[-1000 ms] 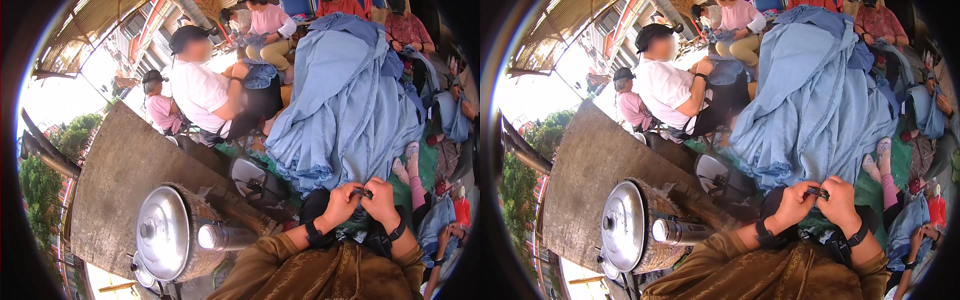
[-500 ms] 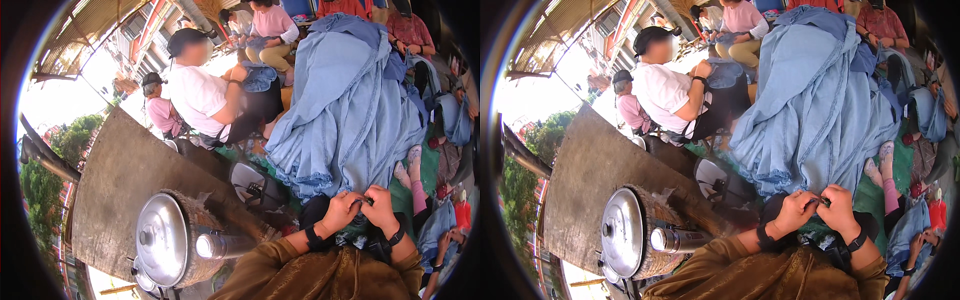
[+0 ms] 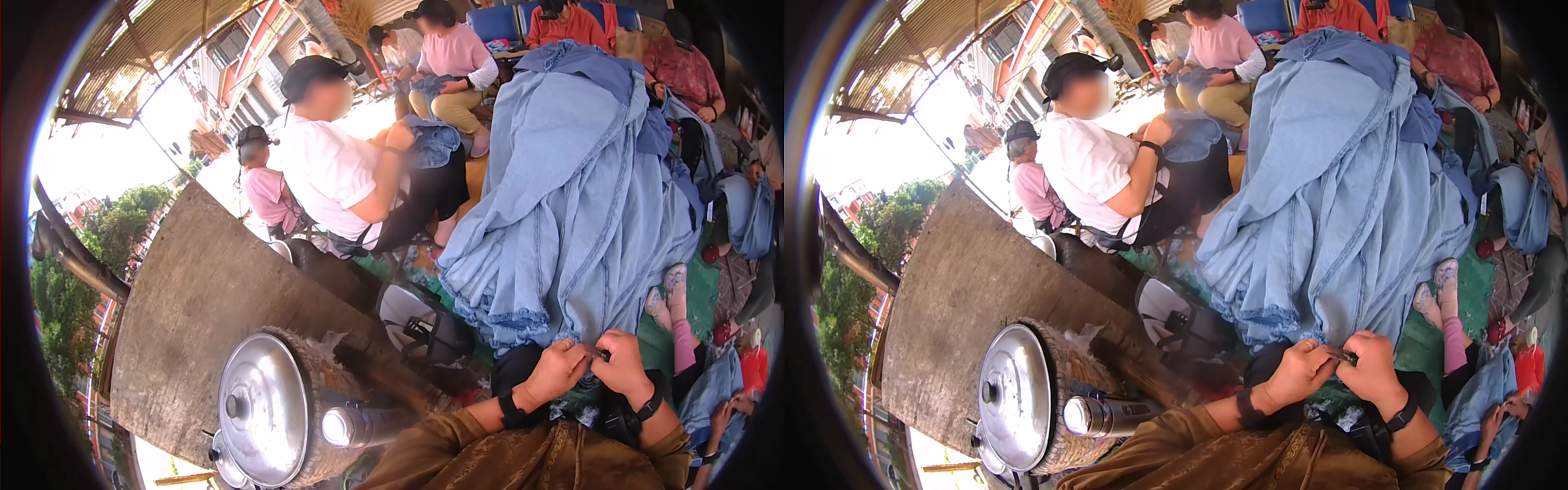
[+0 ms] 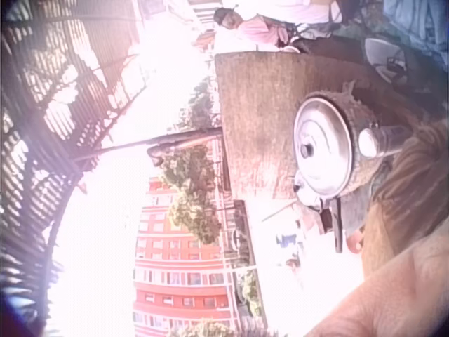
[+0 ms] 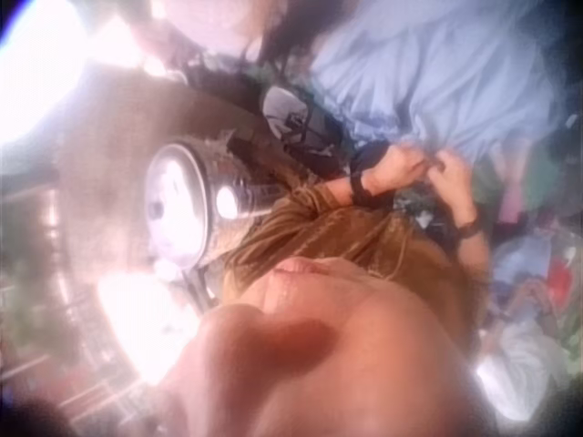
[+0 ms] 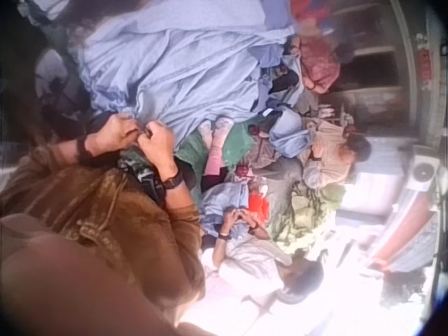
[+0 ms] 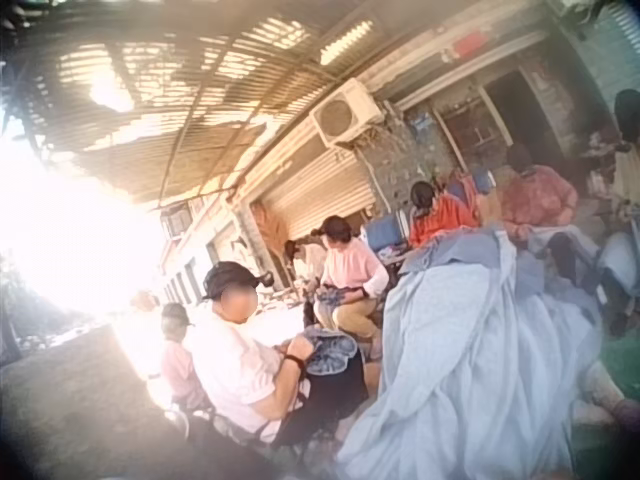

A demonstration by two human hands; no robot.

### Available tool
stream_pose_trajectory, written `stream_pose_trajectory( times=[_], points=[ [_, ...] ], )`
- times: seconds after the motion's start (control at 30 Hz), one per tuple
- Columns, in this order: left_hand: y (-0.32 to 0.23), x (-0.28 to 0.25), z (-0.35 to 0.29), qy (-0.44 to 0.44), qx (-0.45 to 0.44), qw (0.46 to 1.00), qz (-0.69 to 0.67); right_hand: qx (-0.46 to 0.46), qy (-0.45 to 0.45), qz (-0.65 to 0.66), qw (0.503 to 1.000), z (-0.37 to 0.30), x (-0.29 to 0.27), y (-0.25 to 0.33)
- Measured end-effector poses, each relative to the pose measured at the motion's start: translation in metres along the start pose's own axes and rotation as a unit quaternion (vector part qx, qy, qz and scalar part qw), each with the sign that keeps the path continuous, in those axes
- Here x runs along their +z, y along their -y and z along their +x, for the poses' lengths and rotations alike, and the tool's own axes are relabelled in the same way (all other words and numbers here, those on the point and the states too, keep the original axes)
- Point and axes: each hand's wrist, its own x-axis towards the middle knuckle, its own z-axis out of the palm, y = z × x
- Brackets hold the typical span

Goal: The person uses small scissors to trim loose threads and frayed edges from a light blue denim garment held in their lap. They repeatedly pull threads and snip them close to the fabric edge while seated among other workers.

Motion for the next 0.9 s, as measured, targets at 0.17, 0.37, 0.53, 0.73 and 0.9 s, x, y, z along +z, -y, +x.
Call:
stream_pose_trajectory(
  times=[0.17,0.37,0.53,0.73,0.9],
  points=[
    [0.007,0.000,-0.002,-0.006,-0.011,1.000,-0.007,-0.001,0.022,0.026,0.999,0.002,-0.002,0.000],
    [0.009,-0.001,0.000,-0.011,-0.067,0.992,-0.109,0.083,0.035,0.133,0.987,0.006,-0.007,0.001],
    [0.003,-0.015,0.012,-0.018,-0.160,0.966,-0.200,0.137,0.019,0.211,0.968,0.008,-0.013,0.008],
    [0.005,-0.032,0.014,0.000,-0.230,0.904,-0.361,0.083,0.034,0.222,0.971,0.011,-0.009,0.025],
    [-0.006,-0.042,0.038,-0.018,-0.272,0.856,-0.440,0.048,0.027,0.195,0.979,0.016,-0.018,0.020]
  ],
)
